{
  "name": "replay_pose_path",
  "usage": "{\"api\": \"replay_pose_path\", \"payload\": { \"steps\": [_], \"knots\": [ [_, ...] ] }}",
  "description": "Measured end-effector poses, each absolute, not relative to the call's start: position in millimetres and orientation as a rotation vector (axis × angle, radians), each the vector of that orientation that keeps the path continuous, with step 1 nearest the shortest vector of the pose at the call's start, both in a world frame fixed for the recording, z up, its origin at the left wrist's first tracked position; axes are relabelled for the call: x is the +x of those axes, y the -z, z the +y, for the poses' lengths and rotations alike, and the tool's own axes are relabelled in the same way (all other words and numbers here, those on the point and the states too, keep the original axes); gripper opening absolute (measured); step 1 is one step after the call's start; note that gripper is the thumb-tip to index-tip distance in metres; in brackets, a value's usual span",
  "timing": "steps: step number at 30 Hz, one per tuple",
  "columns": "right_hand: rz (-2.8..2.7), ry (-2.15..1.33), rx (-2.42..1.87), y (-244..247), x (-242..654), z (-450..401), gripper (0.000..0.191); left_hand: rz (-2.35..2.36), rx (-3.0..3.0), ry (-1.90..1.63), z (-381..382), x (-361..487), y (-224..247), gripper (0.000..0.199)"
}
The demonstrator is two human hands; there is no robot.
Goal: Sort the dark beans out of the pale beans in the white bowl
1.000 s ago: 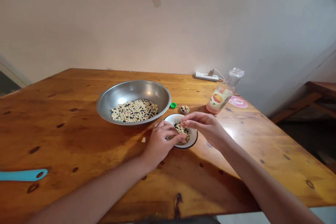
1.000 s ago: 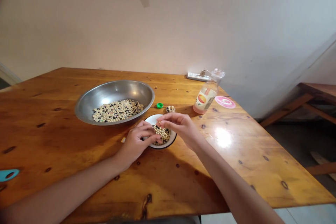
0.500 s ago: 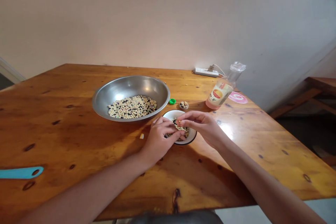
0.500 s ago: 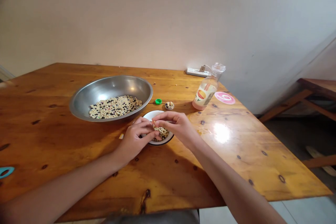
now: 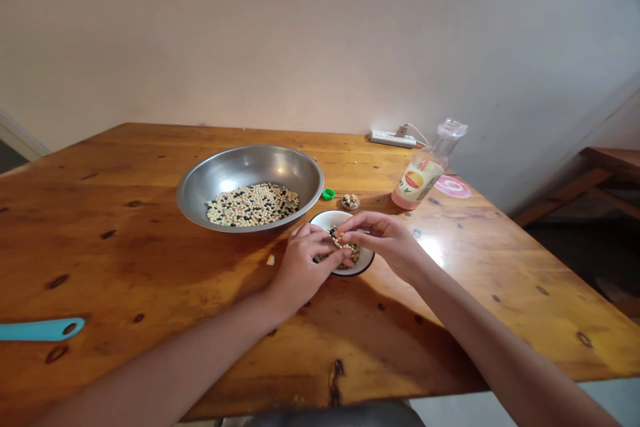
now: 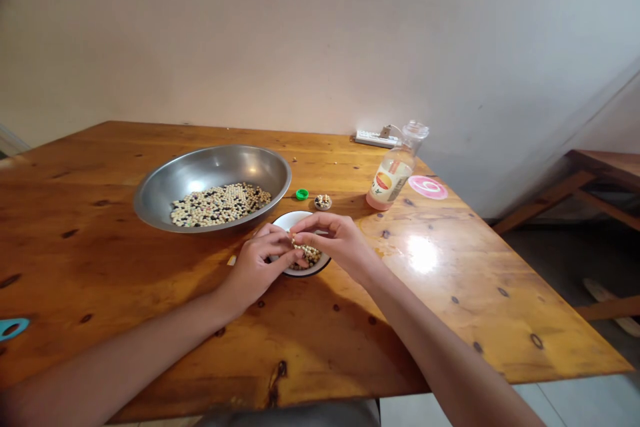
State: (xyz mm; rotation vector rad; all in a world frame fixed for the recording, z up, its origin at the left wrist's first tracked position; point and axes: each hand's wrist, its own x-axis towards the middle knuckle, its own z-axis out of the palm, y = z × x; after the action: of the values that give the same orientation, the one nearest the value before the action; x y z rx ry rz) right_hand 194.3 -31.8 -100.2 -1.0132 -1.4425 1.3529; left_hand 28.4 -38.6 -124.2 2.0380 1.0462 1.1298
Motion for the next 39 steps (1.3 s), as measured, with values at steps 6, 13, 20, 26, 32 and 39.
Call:
{"api": "replay_pose_path", "payload": {
  "steps": [6,13,20,26,32,39],
  "knots": [
    [-1.476,-1.374,-0.971,102.1,195.4,-31.9,0.015,1.042,2.046,-1.128,-38.7,28.2,125.0,0.015],
    [-1.488,-1.333,-0.988,103.7,197.5,-31.6,0.015,1.042,2.037,-1.123,-38.1,28.4,124.7,0.015],
    [-1.478,-1.337,-0.991,103.5,197.6,-31.5,0.015,1.044,2.038,-1.122,-38.7,28.1,125.3,0.015],
    [-1.509,-1.339,-0.979,103.1,196.8,-32.6,0.015,1.038,2.026,-1.135,-37.6,28.6,127.0,0.014],
    [-1.552,-1.421,-0.938,99.6,196.4,-33.8,0.016,1.039,2.027,-1.148,-37.5,28.7,127.6,0.016],
    [-1.627,-1.303,-0.978,97.4,196.5,-32.2,0.018,1.043,2.045,-1.146,-37.2,28.0,127.7,0.016]
  ]
}}
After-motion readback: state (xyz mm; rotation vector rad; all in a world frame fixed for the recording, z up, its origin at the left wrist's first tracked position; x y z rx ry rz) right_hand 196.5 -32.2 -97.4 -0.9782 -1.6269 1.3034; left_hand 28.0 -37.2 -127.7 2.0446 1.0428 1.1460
